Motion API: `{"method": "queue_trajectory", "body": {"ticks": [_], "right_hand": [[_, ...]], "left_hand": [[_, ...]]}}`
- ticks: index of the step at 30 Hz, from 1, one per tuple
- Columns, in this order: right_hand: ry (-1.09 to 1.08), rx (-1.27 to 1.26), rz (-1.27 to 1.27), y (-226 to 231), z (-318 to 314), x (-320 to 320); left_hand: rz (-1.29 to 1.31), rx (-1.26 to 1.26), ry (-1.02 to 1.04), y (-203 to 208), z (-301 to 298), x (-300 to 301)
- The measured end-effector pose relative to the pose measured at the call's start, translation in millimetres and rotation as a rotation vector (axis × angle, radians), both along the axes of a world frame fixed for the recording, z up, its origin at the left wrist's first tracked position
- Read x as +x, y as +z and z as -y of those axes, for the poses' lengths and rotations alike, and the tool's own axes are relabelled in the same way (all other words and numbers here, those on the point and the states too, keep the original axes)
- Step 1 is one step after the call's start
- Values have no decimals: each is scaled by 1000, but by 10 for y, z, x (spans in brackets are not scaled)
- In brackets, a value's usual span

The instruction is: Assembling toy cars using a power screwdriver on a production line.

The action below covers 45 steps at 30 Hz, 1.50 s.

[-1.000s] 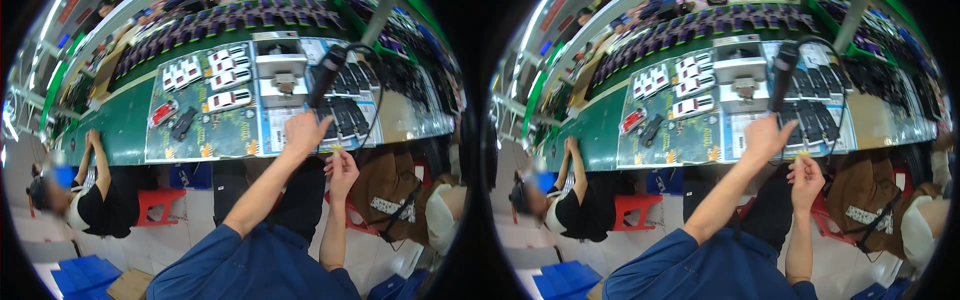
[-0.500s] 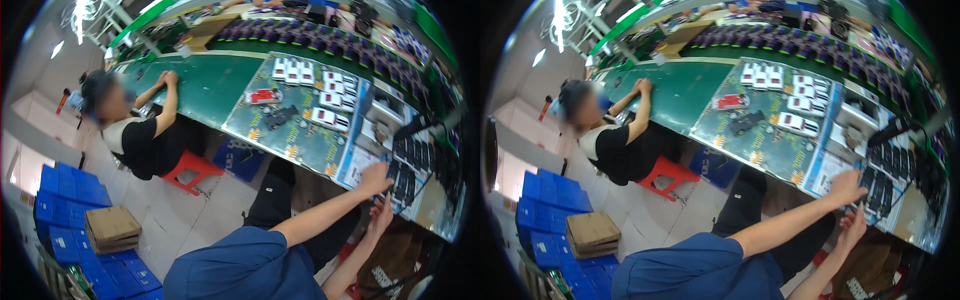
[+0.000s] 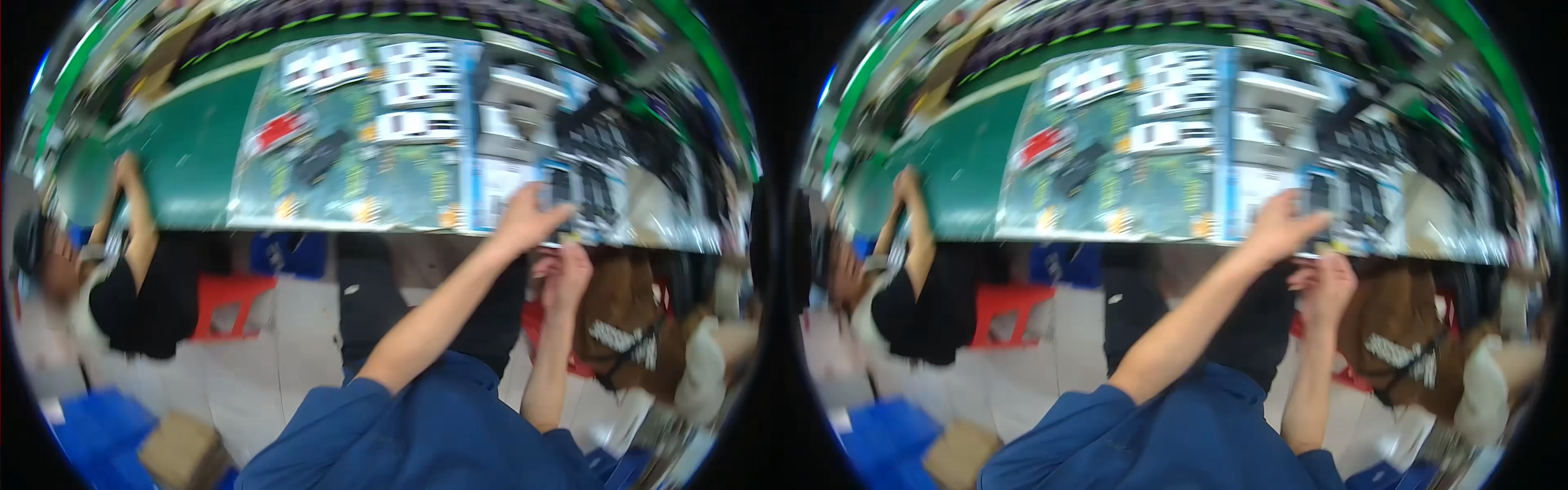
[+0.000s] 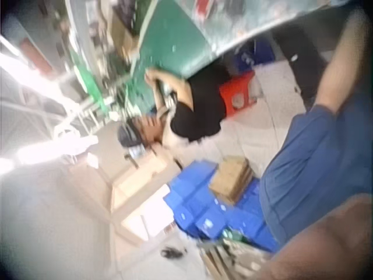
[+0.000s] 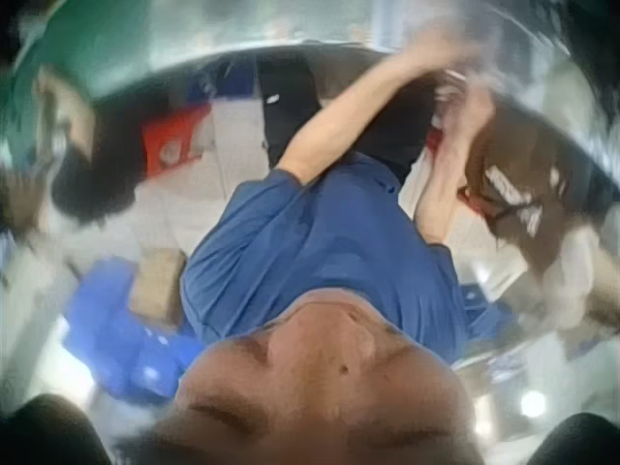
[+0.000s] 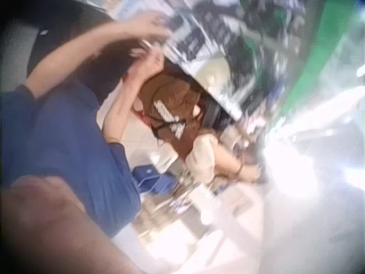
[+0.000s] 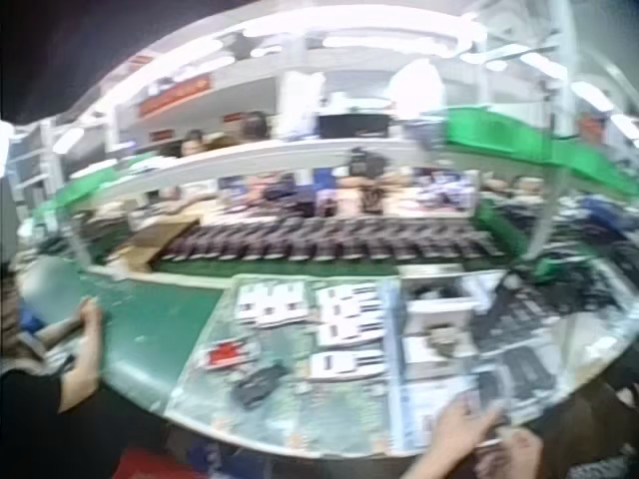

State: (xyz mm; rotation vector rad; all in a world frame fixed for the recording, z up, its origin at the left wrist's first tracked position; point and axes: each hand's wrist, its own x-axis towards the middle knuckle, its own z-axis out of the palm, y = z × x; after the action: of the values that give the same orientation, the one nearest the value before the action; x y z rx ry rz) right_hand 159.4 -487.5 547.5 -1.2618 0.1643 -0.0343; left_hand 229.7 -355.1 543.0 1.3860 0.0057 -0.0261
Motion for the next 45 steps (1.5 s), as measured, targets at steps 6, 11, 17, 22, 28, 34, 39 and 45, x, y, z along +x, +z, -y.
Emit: {"method": "queue_trajectory", "body": {"ticks": [6, 11, 17, 22, 28, 34, 39, 45], "right_hand": [[262, -255, 31, 222, -153, -255], [-365, -551, 664, 743, -304, 929], [-56, -356, 517, 1039, -402, 1845], [-144, -282, 514, 1165, -486, 1657], [69, 213, 577, 1298, -574, 1439], [50, 199, 801, 1413, -836, 1679], [60, -60, 825, 1288, -929, 1683], [221, -203, 892, 1461, -931, 1731]], "left_hand": [[-233, -563, -110, 370, -596, -489], [-270, -684, -56, 272, -1230, -534], [-300, -757, -24, 127, -1350, -553], [-344, -761, -29, 147, -1364, -521], [-312, -626, -56, 187, -1289, -505], [-317, -555, -41, 237, -1131, -424], [-311, -558, -43, 231, -1133, -398], [-331, -559, -38, 233, -1152, -393]]}}
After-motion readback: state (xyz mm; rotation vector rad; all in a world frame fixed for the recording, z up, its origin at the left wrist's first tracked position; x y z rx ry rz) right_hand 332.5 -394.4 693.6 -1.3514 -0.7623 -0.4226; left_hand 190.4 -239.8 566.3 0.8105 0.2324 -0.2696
